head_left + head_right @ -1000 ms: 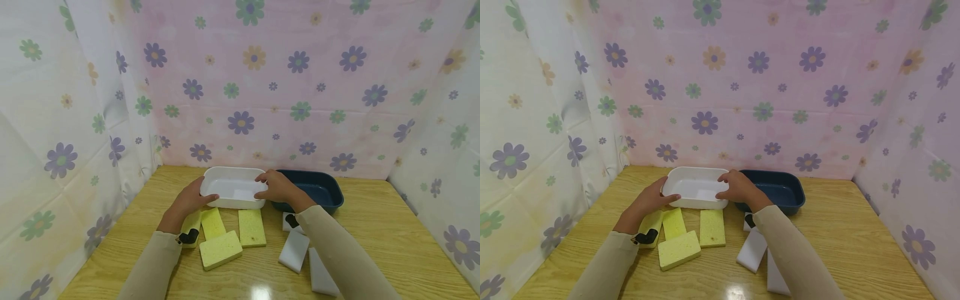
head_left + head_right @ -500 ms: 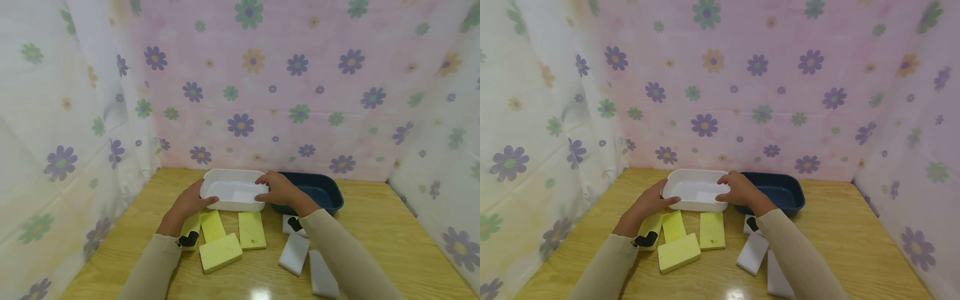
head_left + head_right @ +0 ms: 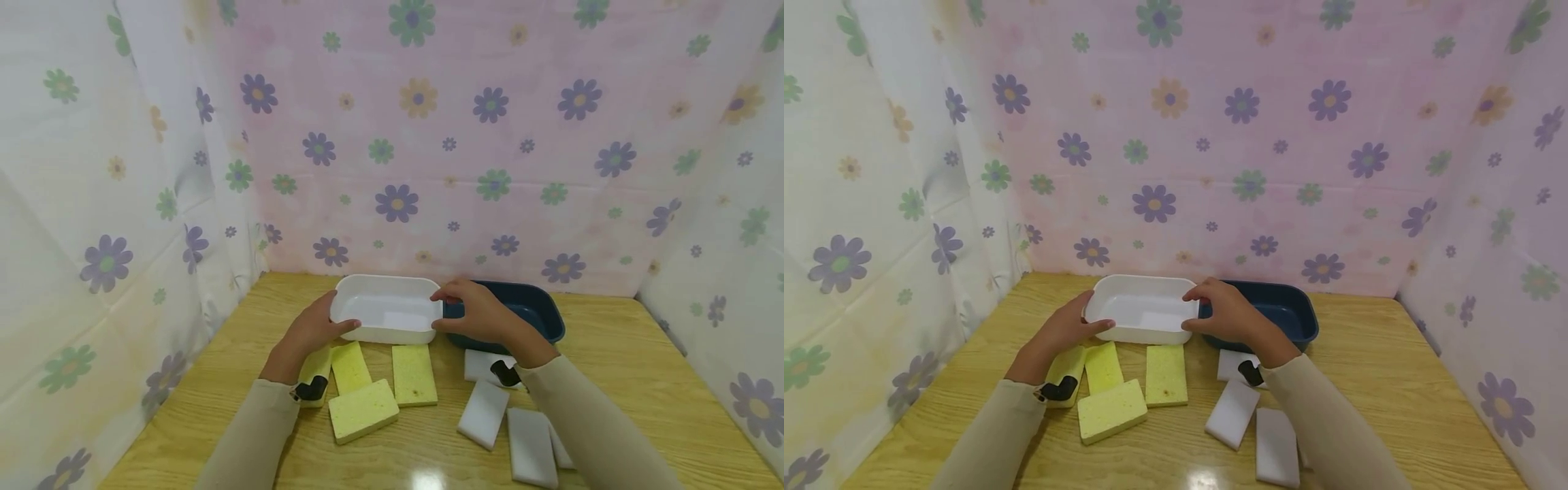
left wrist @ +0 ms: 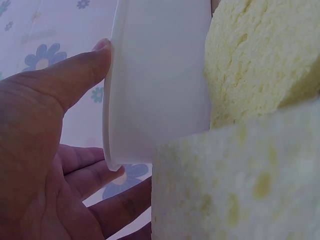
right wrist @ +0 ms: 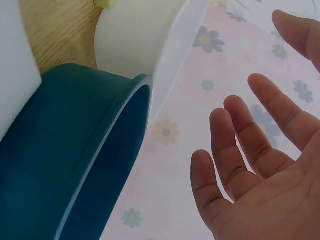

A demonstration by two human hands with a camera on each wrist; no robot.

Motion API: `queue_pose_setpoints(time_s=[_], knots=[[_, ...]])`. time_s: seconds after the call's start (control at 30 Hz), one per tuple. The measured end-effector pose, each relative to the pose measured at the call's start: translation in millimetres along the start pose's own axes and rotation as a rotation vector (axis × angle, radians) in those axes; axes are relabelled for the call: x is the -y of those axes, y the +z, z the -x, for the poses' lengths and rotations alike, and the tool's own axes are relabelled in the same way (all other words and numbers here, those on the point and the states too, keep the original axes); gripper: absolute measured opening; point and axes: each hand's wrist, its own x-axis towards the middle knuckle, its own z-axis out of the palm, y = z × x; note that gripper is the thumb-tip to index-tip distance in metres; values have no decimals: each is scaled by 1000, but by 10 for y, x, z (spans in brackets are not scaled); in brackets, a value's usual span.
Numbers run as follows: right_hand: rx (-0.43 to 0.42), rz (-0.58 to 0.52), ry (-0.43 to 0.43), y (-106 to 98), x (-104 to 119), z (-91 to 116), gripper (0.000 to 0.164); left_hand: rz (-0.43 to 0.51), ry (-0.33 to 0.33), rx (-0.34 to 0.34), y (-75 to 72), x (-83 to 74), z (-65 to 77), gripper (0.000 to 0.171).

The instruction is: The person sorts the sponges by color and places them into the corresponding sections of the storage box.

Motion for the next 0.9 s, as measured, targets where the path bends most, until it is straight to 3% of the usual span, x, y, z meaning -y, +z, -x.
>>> queue_pose_setpoints(time_s=[0.5, 0.9], knots=[[-137, -18, -65, -88, -209, 674, 49, 32, 20, 3, 30, 29, 2, 90], [-195, 0, -31, -167, -478, 1118, 46, 53, 14, 1, 4, 31, -19, 91]])
